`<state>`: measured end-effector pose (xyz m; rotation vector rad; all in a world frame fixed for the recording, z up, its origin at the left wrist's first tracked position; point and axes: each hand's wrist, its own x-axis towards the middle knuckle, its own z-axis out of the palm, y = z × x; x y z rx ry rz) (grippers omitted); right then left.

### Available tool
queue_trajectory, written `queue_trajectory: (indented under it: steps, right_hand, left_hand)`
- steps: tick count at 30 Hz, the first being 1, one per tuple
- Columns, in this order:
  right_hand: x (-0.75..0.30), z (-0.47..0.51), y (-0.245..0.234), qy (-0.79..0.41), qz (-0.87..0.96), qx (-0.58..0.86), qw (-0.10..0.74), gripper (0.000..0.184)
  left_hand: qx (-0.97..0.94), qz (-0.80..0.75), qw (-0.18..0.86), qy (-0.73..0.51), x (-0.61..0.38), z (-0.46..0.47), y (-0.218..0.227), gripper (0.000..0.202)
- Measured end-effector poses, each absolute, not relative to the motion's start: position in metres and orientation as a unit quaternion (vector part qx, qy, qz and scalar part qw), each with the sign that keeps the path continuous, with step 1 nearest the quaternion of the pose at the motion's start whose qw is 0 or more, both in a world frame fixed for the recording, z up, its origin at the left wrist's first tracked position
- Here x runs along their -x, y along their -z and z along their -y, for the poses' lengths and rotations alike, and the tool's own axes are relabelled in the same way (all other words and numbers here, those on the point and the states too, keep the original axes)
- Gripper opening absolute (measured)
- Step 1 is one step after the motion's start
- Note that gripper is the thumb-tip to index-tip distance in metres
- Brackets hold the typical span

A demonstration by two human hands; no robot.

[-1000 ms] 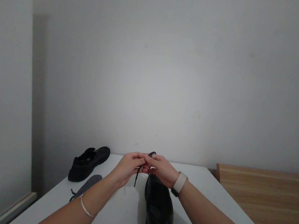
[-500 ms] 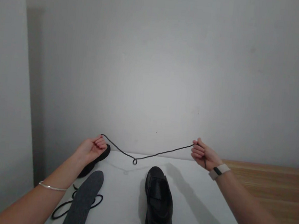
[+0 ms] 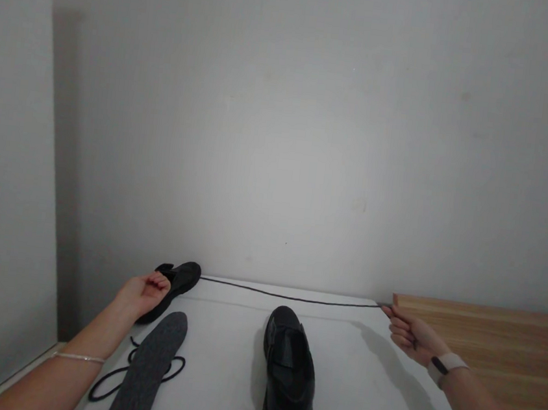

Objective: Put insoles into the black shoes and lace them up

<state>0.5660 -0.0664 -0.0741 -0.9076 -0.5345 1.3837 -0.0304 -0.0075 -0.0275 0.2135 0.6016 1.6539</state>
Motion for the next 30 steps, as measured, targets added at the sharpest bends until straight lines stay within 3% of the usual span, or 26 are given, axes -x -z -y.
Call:
queue_trajectory:
  steps: [6, 10, 13, 16, 21, 30]
  right_hand:
    - [-0.560, 0.075, 0.088, -0.594, 0.237, 0.416, 0.646, 0.022]
    - [-0.552, 0.084, 0.073, -0.592, 0.255, 0.387, 0.659, 0.013]
    - [-0.538, 0.091, 0.055, -0.586, 0.294, 0.347, 0.670, 0.026]
    - [-0.517, 0.097, 0.034, -0.535, 0.353, 0.320, 0.697, 0.034]
    - [-0.484, 0.104, 0.002, -0.418, 0.435, 0.307, 0.736, 0.027]
    - [-0.481, 0.078, 0.028, -0.292, 0.541, 0.479, 0.627, 0.042]
  left_hand:
    - [-0.081, -0.298, 0.625, -0.717, 0.016, 0.021, 0.029, 0.027]
    - [-0.093, -0.293, 0.625, -0.717, 0.004, 0.027, 0.023, 0.023]
    - [-0.120, -0.269, 0.631, -0.718, -0.007, 0.034, 0.013, 0.022]
    - [-0.168, -0.216, 0.635, -0.723, -0.017, 0.042, -0.003, 0.022]
    - [-0.209, -0.144, 0.623, -0.739, -0.028, 0.053, -0.026, 0.024]
    - [-0.330, -0.263, 0.579, -0.697, -0.037, 0.049, -0.002, 0.020]
